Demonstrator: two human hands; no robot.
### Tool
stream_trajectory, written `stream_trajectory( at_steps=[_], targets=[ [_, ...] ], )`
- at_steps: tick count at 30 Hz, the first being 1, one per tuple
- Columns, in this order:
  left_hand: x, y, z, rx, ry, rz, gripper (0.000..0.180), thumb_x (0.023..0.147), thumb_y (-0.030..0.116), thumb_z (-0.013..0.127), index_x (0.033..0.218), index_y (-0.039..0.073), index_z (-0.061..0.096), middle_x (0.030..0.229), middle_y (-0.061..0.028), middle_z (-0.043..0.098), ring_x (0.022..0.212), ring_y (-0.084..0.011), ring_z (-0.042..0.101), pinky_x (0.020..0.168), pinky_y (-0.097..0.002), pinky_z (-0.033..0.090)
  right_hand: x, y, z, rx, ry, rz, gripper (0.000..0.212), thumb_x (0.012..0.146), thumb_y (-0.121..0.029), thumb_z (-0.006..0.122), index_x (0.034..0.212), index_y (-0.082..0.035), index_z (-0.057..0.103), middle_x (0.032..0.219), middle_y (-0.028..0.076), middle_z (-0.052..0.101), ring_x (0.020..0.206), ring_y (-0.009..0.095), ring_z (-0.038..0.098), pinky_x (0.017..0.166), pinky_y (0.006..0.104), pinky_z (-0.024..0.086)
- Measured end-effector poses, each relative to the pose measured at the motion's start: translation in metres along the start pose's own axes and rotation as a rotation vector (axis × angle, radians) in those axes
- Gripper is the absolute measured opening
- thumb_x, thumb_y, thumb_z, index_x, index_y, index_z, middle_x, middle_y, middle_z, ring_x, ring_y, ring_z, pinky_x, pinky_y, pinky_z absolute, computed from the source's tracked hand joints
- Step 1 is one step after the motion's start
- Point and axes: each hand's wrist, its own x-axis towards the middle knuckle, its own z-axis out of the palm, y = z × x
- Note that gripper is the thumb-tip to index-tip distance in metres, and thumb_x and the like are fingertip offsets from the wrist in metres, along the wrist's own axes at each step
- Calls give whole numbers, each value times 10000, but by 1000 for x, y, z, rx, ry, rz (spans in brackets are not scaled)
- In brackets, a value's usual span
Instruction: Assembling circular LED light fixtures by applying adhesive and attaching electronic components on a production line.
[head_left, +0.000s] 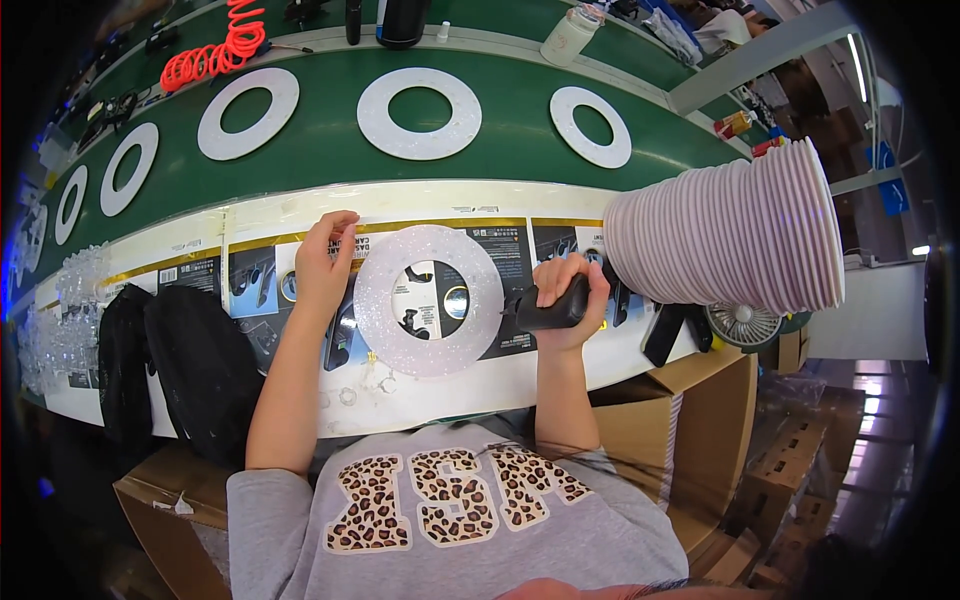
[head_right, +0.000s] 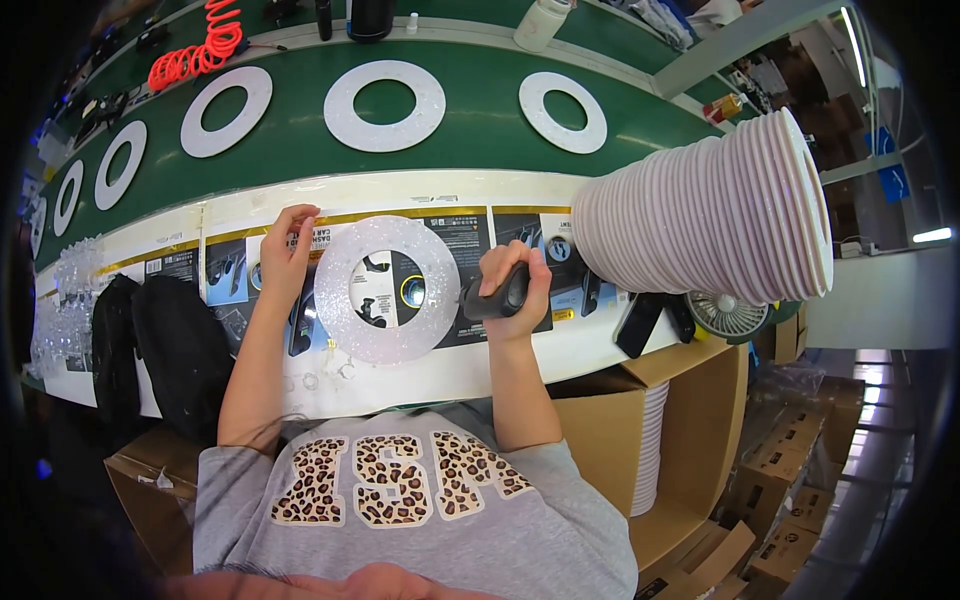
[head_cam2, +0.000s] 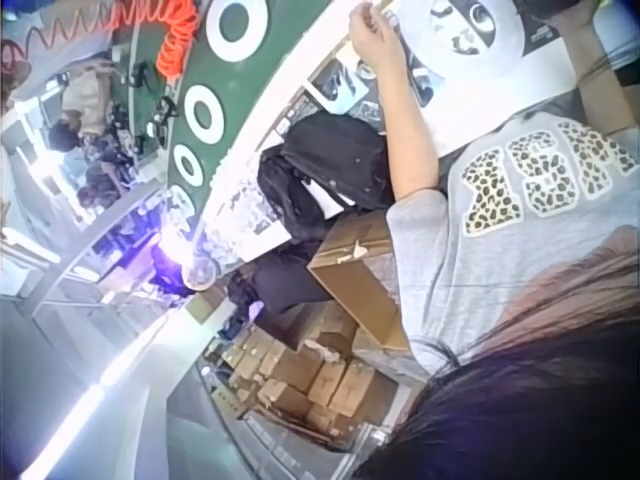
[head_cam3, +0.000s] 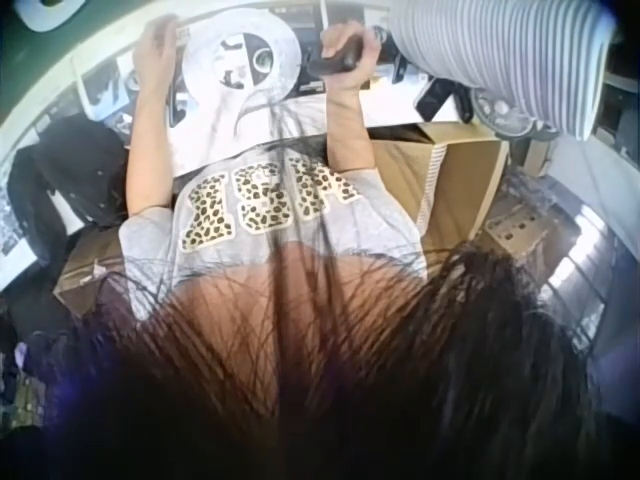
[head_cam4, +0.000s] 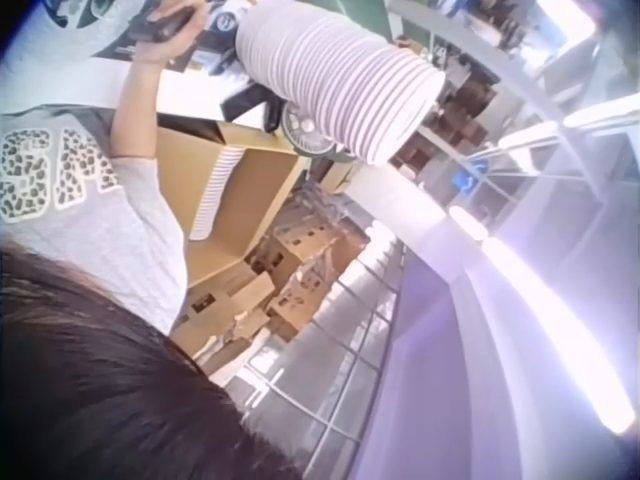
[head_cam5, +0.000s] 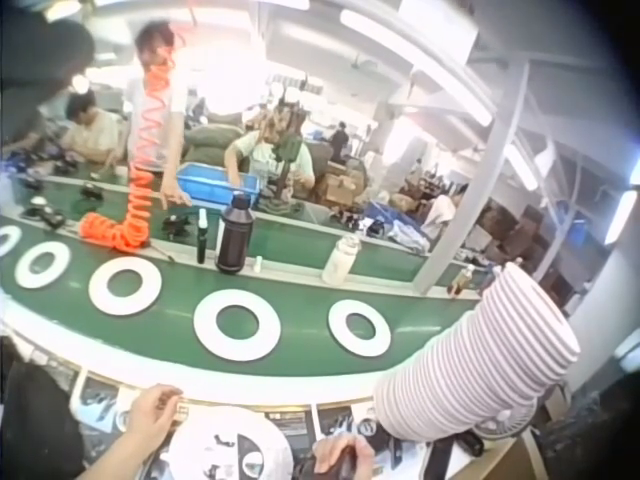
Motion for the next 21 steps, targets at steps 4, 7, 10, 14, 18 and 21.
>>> stream_trajectory(
  at_steps=[4,7,10,14,18,21],
  targets=[
    [-1,0,-1,-4,-7,-23,165,925,70,544,1059,-8,599,983,-112,685,858,-182,637,777,-279,480,2,-6,3,25,19,0,459,961,-375,312,633,-83,445,515,50,462,521,130,388,577,261,305],
    [0,1,-1,-6,-11,-29,165,926,72,544,1059,-8,599,982,-113,684,853,-179,633,780,-278,478,8,-16,12,18,25,-25,441,961,-361,303,638,-86,423,521,45,441,518,133,388,579,273,305],
    [-1,1,-1,-14,-11,-32,164,927,73,543,1058,-8,600,980,-112,683,849,-174,628,780,-276,477,18,-15,15,2,24,-43,426,959,-351,294,639,-91,402,524,36,418,513,134,384,586,284,303],
    [0,3,0,-22,-15,-46,161,925,71,544,1055,-6,601,974,-110,682,850,-169,625,780,-274,476,32,0,7,36,13,-66,450,967,-359,306,644,-72,432,535,72,465,539,150,406,585,274,323],
    [0,0,0,-21,-2,-14,159,926,70,544,1055,-4,601,972,-107,681,851,-167,624,777,-272,476,38,8,9,-28,71,-84,428,954,-351,309,631,-85,397,514,47,411,510,143,383,593,287,306],
    [-1,1,0,-26,-14,-38,157,925,66,542,1053,-3,602,972,-108,681,852,-168,623,778,-273,474,40,13,8,-41,86,-78,430,950,-358,319,622,-92,396,502,40,406,501,137,375,592,283,301]
  ],
)
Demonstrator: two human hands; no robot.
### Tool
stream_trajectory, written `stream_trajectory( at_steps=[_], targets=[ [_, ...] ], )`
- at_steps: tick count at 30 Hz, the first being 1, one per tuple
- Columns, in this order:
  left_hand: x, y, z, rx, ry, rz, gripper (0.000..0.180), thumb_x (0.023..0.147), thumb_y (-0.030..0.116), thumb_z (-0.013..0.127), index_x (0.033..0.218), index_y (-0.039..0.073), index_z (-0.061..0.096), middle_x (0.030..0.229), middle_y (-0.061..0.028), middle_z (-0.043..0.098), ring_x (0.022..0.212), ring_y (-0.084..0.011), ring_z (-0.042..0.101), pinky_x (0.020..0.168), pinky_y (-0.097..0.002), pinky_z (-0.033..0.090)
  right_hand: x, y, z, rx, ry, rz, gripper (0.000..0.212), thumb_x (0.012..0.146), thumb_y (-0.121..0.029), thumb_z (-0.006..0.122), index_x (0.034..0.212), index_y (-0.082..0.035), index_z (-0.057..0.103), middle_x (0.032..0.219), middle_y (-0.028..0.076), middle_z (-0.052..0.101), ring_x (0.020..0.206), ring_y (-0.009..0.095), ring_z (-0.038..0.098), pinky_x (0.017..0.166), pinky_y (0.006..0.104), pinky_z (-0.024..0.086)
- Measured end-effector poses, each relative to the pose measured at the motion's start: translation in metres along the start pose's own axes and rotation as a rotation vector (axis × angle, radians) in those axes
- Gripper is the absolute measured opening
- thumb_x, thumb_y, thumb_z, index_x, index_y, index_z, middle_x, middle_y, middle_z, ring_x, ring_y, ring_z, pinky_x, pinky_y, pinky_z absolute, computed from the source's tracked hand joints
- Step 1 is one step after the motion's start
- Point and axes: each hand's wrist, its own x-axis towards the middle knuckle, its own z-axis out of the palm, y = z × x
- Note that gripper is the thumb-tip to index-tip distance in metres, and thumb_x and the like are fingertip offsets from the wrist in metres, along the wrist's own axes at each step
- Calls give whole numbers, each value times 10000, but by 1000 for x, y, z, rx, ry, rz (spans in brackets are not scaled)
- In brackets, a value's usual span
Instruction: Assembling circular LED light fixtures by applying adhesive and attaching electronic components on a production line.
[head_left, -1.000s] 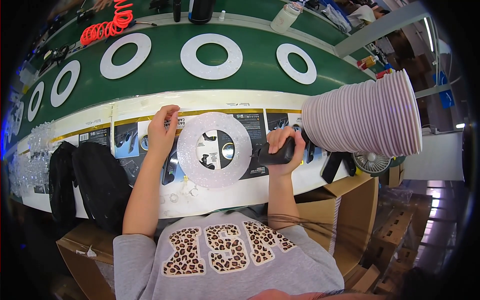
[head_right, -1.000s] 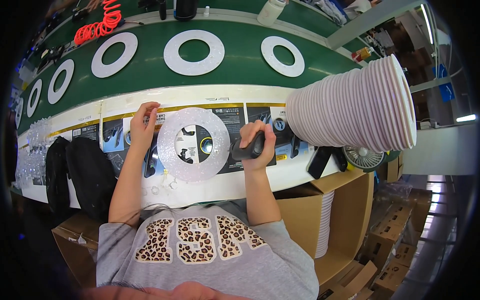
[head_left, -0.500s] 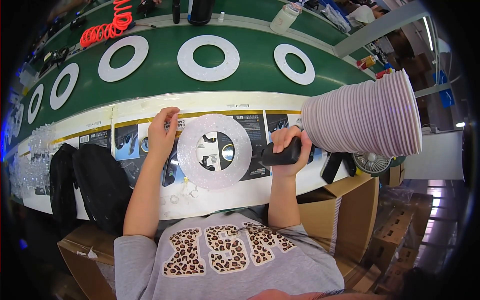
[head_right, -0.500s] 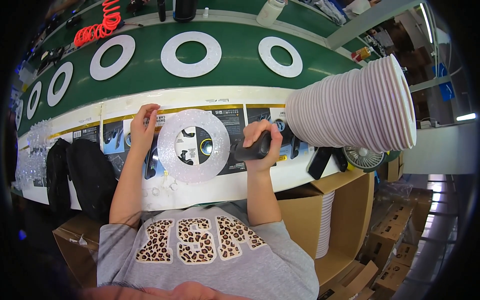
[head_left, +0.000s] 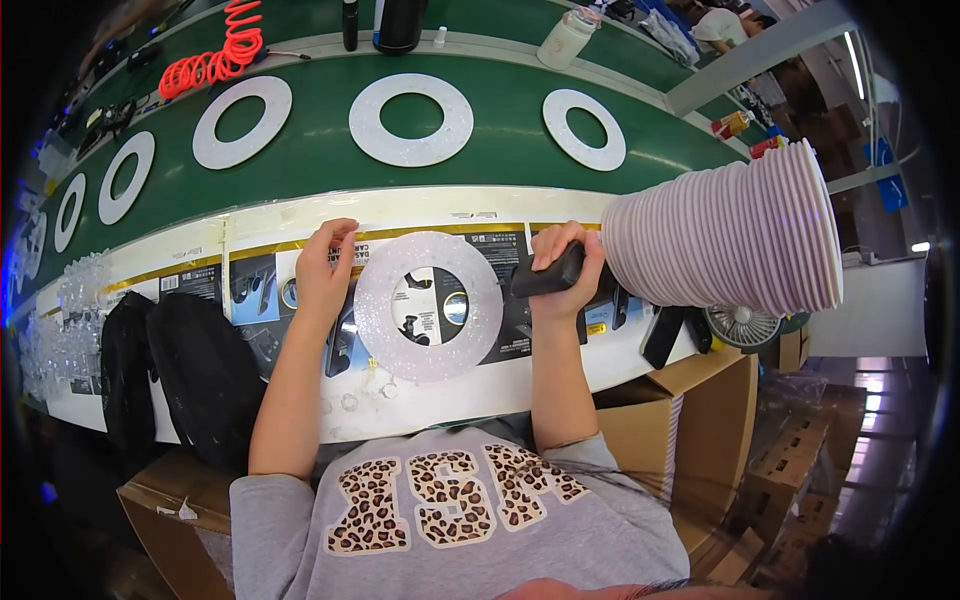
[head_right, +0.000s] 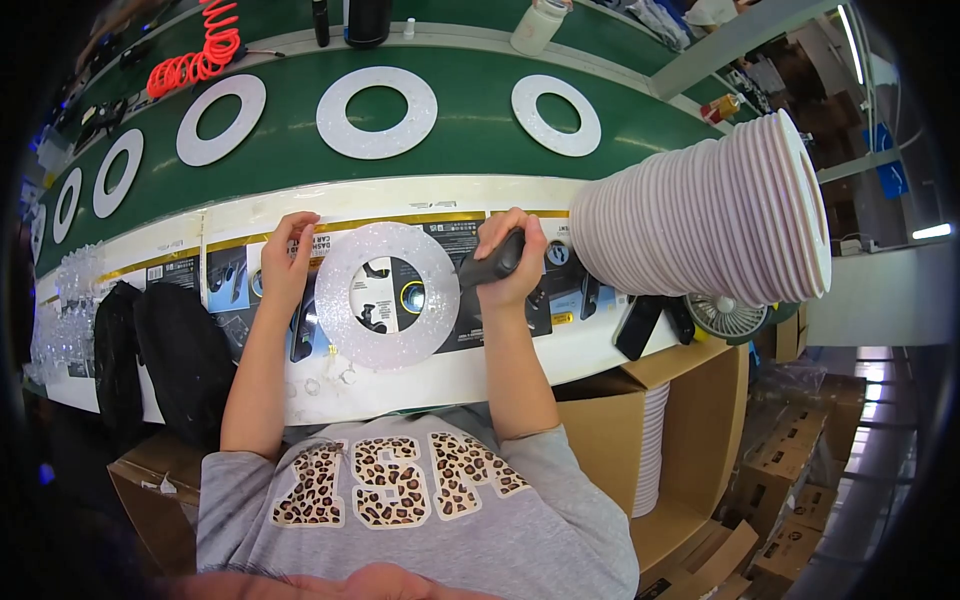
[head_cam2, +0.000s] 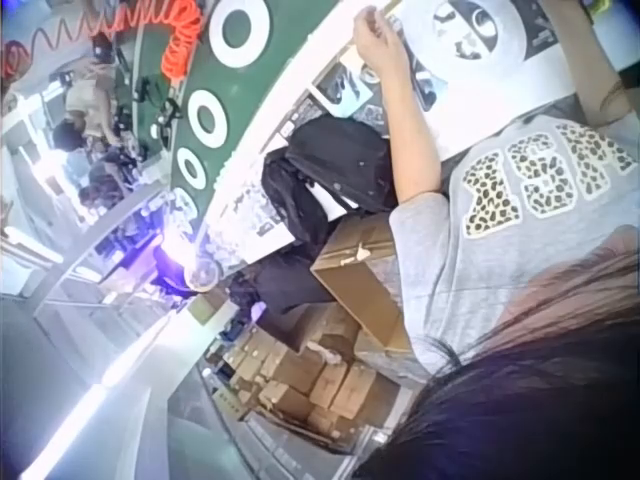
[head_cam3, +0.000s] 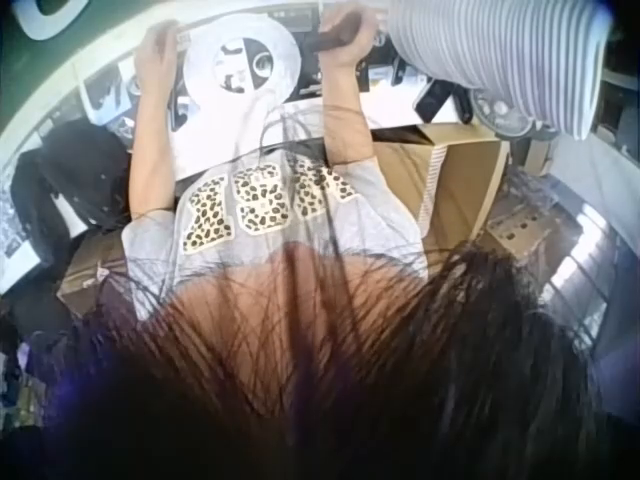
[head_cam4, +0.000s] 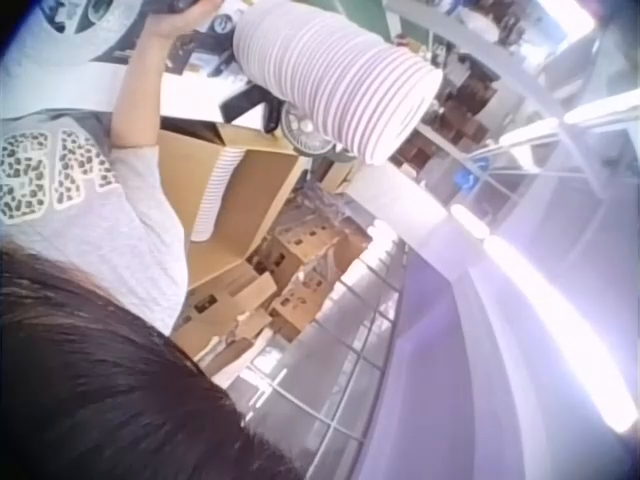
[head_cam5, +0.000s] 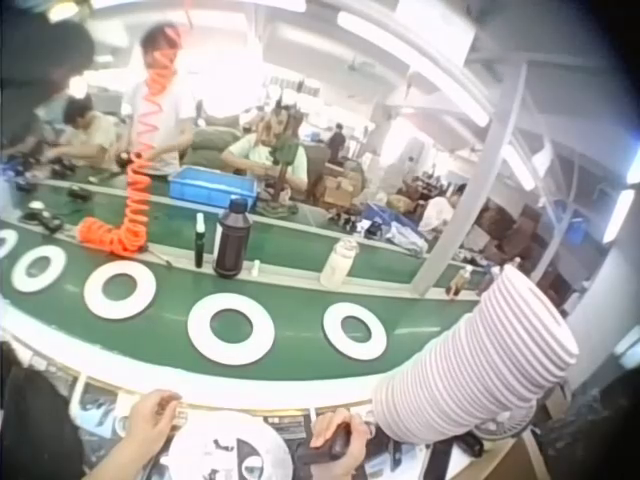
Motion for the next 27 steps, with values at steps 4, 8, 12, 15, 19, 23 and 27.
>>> stream_trajectory(
  at_steps=[4,8,12,15,19,23,27],
  targets=[
    [0,0,0,6,7,10,156,924,61,542,1054,-3,602,968,-108,681,849,-167,623,774,-271,474,1,1,1,-17,14,11,432,944,-367,333,606,-105,390,485,32,398,493,129,367,586,278,290],
    [0,0,0,7,10,22,157,924,61,544,1056,-4,601,967,-110,682,843,-166,624,767,-270,476,1,0,1,-19,15,13,431,942,-369,336,605,-106,389,483,32,399,488,128,364,584,278,289],
    [0,0,0,3,6,12,157,924,60,543,1054,-5,601,966,-111,681,837,-170,625,766,-273,477,2,0,1,-26,9,10,431,939,-370,341,601,-107,385,480,30,395,479,127,357,581,278,288],
    [0,-1,0,15,16,32,155,925,61,544,1052,-7,601,965,-111,681,832,-169,625,765,-274,478,2,1,2,-25,12,12,431,939,-371,342,600,-107,383,479,28,391,477,127,356,579,279,288],
    [1,0,1,13,10,12,156,925,62,544,1052,-7,602,965,-112,681,834,-172,625,766,-276,478,2,2,-1,-21,6,7,433,940,-371,339,603,-104,387,484,29,392,483,130,363,575,279,293],
    [0,0,0,6,6,3,158,925,65,546,1056,-5,601,968,-111,680,838,-172,623,768,-277,477,1,-2,2,-1,6,-7,428,944,-361,334,614,-97,400,500,35,407,492,134,372,572,279,299],
    [0,0,0,14,14,18,159,926,69,548,1057,-3,601,970,-107,679,839,-169,621,769,-274,477,2,-10,12,11,-35,-20,426,953,-349,319,630,-88,417,518,44,425,505,137,385,572,280,307]
  ],
)
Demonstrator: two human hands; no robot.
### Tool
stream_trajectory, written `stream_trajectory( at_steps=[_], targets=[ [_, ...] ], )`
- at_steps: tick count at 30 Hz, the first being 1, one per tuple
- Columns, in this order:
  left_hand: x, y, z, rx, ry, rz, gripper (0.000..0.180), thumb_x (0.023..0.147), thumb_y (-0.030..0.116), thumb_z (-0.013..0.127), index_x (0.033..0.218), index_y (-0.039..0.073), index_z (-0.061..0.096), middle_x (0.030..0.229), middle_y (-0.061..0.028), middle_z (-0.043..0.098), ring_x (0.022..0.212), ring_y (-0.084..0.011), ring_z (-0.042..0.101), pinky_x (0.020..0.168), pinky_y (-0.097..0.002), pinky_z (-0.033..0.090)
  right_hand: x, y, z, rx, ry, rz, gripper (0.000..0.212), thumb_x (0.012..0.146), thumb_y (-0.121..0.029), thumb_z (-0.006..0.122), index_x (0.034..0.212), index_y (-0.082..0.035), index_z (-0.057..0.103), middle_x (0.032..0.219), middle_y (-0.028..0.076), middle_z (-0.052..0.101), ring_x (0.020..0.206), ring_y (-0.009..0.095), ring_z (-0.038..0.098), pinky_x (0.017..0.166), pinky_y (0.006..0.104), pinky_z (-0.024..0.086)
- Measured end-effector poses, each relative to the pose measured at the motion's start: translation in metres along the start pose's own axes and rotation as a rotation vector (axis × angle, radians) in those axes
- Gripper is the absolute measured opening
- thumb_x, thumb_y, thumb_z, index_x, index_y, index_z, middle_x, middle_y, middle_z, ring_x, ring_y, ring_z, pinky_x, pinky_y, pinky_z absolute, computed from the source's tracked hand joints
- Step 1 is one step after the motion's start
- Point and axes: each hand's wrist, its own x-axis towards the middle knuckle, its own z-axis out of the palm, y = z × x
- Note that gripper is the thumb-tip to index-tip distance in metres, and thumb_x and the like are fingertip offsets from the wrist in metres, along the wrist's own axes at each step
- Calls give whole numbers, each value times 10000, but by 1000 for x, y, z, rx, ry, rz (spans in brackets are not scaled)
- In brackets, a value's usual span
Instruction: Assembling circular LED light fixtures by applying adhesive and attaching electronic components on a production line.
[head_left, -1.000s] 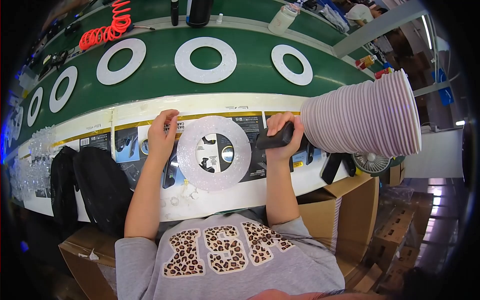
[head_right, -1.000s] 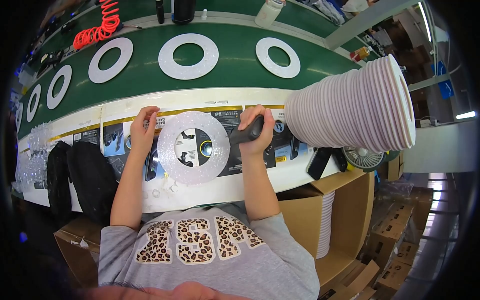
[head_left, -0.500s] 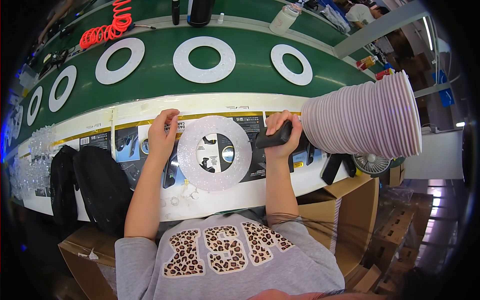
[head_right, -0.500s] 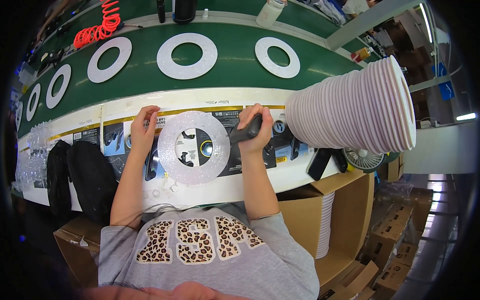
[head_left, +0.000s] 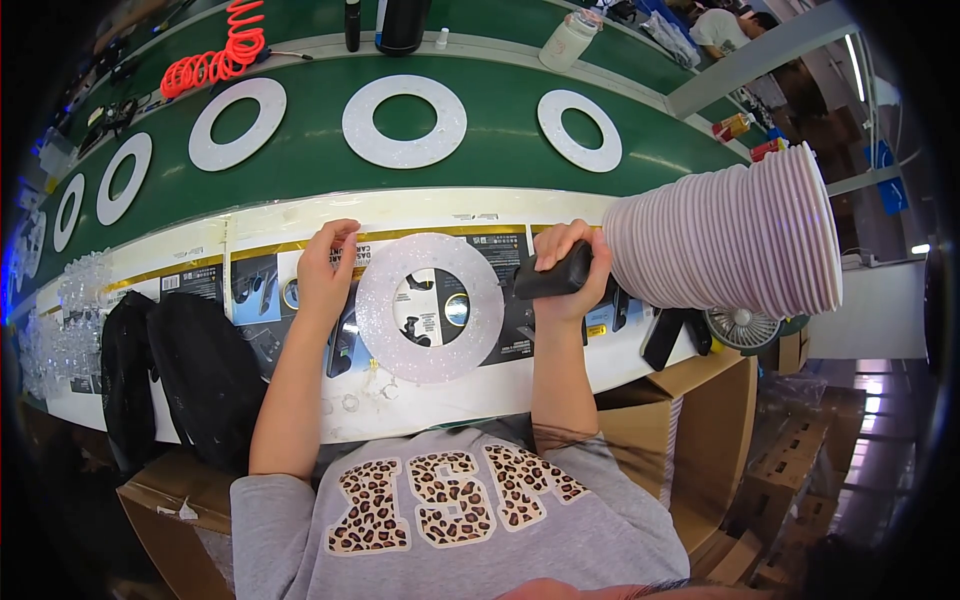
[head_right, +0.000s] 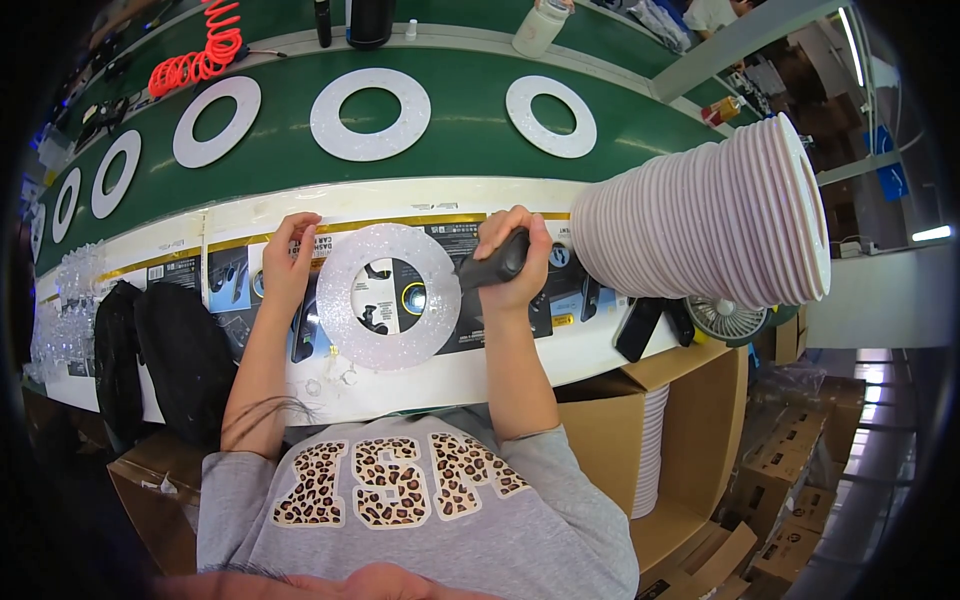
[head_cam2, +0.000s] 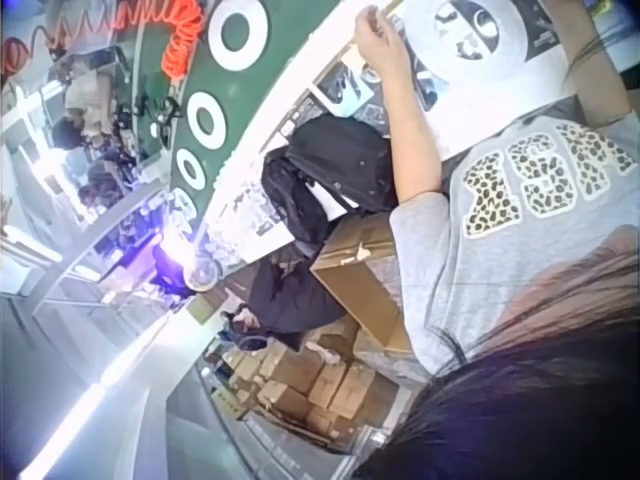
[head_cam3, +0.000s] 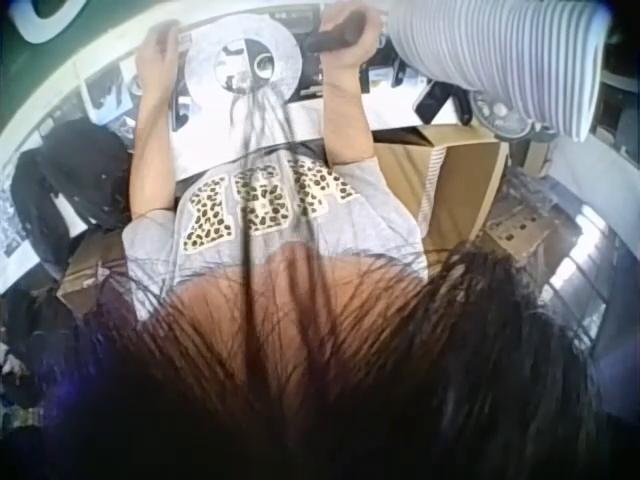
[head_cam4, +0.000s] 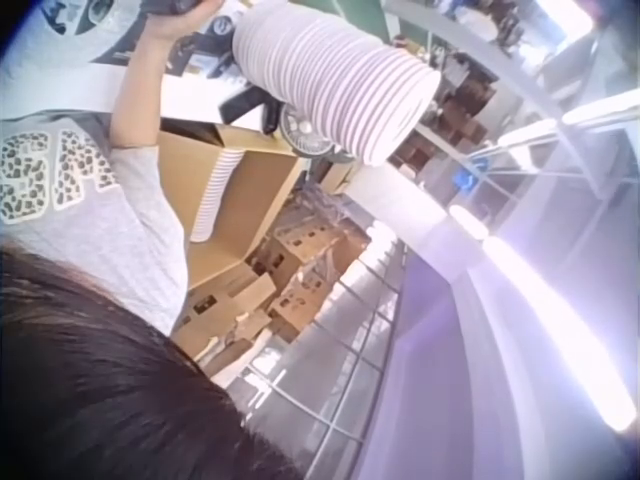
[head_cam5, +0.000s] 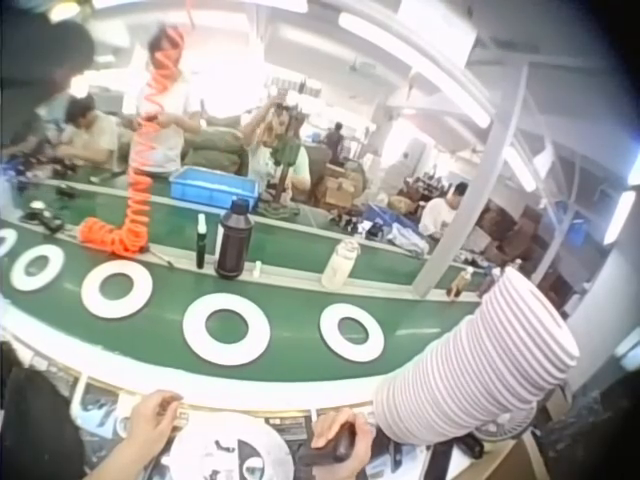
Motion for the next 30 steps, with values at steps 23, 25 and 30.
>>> stream_trajectory(
  at_steps=[23,25,30],
  targets=[
    [0,-3,1,-6,6,8,159,921,71,553,1055,0,603,970,-103,681,815,-166,611,753,-271,475,1,22,12,21,-48,133,431,964,-350,321,627,-97,407,501,26,405,484,124,389,562,272,310],
    [0,-3,1,-6,1,-1,159,922,71,551,1055,0,603,971,-104,682,816,-167,613,755,-271,474,1,23,11,17,-49,132,432,965,-351,321,626,-97,407,500,26,404,483,123,388,563,272,309],
    [0,-3,1,-8,7,13,159,924,72,550,1054,-2,603,969,-105,682,817,-169,617,754,-273,475,0,22,12,13,-43,128,432,964,-349,322,623,-97,407,496,25,404,482,122,386,564,273,306]
  ],
)
